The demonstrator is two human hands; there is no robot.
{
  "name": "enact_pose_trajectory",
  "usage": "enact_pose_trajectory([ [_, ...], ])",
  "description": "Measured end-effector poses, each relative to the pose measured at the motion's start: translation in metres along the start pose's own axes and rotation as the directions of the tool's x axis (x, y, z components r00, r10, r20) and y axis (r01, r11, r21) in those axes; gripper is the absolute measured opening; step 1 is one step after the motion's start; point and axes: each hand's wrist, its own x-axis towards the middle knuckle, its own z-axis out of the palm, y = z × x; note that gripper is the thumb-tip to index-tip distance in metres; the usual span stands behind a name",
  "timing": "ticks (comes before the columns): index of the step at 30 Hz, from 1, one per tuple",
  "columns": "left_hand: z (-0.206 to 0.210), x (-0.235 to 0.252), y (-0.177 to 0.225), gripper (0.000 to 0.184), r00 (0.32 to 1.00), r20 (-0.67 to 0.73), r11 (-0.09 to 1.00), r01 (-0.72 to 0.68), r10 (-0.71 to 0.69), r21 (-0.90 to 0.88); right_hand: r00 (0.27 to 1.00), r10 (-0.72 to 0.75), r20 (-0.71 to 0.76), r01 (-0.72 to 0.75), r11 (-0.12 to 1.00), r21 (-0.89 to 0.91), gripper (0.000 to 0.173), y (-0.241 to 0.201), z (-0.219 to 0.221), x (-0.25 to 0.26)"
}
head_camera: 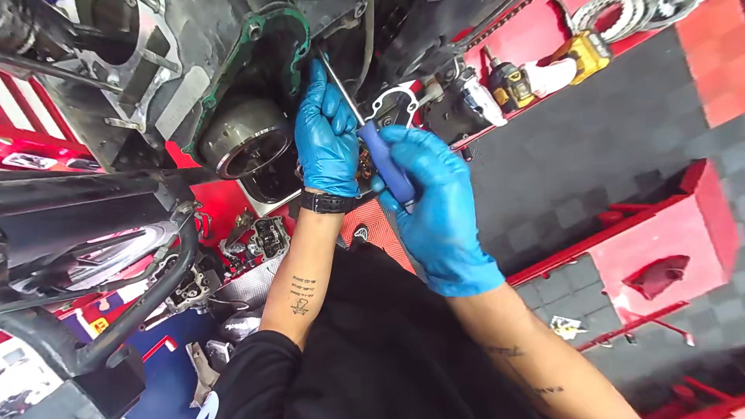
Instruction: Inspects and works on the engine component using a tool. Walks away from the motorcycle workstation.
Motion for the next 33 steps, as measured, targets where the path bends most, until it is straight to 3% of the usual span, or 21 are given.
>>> enact_pose_trajectory([
  [2,0.000,-0.001,0.000,0.028,1.000,-0.005,0.999,0.009,-0.008,0.031,0.958,0.282,0.043,-0.285,0.940,0.187,0.032,-0.008,0.000,0.004],
  [3,0.000,0.000,0.000,0.029,1.000,-0.003,0.999,0.013,-0.012,0.032,0.957,0.286,0.042,-0.289,0.940,0.181,0.032,-0.007,0.000,0.004],
  [6,0.000,0.000,0.001,0.032,1.000,0.012,1.000,0.017,-0.017,-0.016,0.998,-0.062,-0.007,0.062,0.998,-0.033,0.023,0.008,-0.002,0.004],
  [7,0.000,0.000,0.001,0.034,1.000,0.016,0.999,0.025,-0.024,-0.034,0.993,-0.118,-0.013,0.117,0.992,-0.043,0.025,0.010,-0.003,0.006],
  [12,0.000,-0.001,0.001,0.034,1.000,0.014,1.000,0.022,-0.022,-0.016,0.982,0.183,0.035,-0.187,0.971,0.152,0.029,-0.003,-0.003,0.008],
  [13,0.000,-0.001,0.001,0.036,1.000,0.006,0.999,0.025,-0.025,-0.020,0.984,0.175,0.026,-0.177,0.974,0.140,0.027,-0.003,-0.002,0.008],
  [15,-0.001,-0.001,0.001,0.037,1.000,0.007,0.999,0.028,-0.027,-0.026,1.000,0.019,-0.006,-0.019,0.999,0.028,0.021,0.001,-0.001,0.008],
  [17,-0.002,0.000,0.001,0.037,0.999,0.018,0.999,0.033,-0.032,-0.034,0.996,-0.086,-0.023,0.085,0.995,-0.049,0.028,0.003,-0.003,0.009],
  [19,-0.002,0.001,0.001,0.036,0.999,0.021,0.999,0.028,-0.028,-0.028,1.000,0.028,-0.012,-0.028,0.999,0.020,0.023,-0.001,-0.005,0.009],
  [22,-0.001,0.000,0.001,0.037,1.000,0.012,1.000,0.018,-0.018,0.005,0.970,0.241,0.016,-0.241,0.964,0.116,0.033,-0.008,-0.003,0.010],
  [26,-0.002,0.000,0.000,0.036,1.000,0.013,1.000,0.001,-0.001,-0.005,0.999,0.031,-0.016,-0.031,0.999,0.017,0.022,0.000,-0.002,0.009],
  [27,-0.001,0.000,0.001,0.036,1.000,0.014,1.000,0.007,-0.007,-0.014,0.999,0.050,-0.015,-0.049,0.997,0.058,0.023,0.000,-0.004,0.009],
  [31,-0.002,0.000,0.002,0.039,0.999,0.020,0.999,0.032,-0.032,-0.005,0.912,0.408,0.049,-0.407,0.880,0.246,0.040,-0.012,-0.003,0.010],
  [33,-0.003,0.001,0.002,0.038,0.999,0.030,0.999,0.044,-0.043,-0.016,0.904,0.425,0.041,-0.422,0.876,0.233,0.033,-0.014,-0.001,0.009],
])
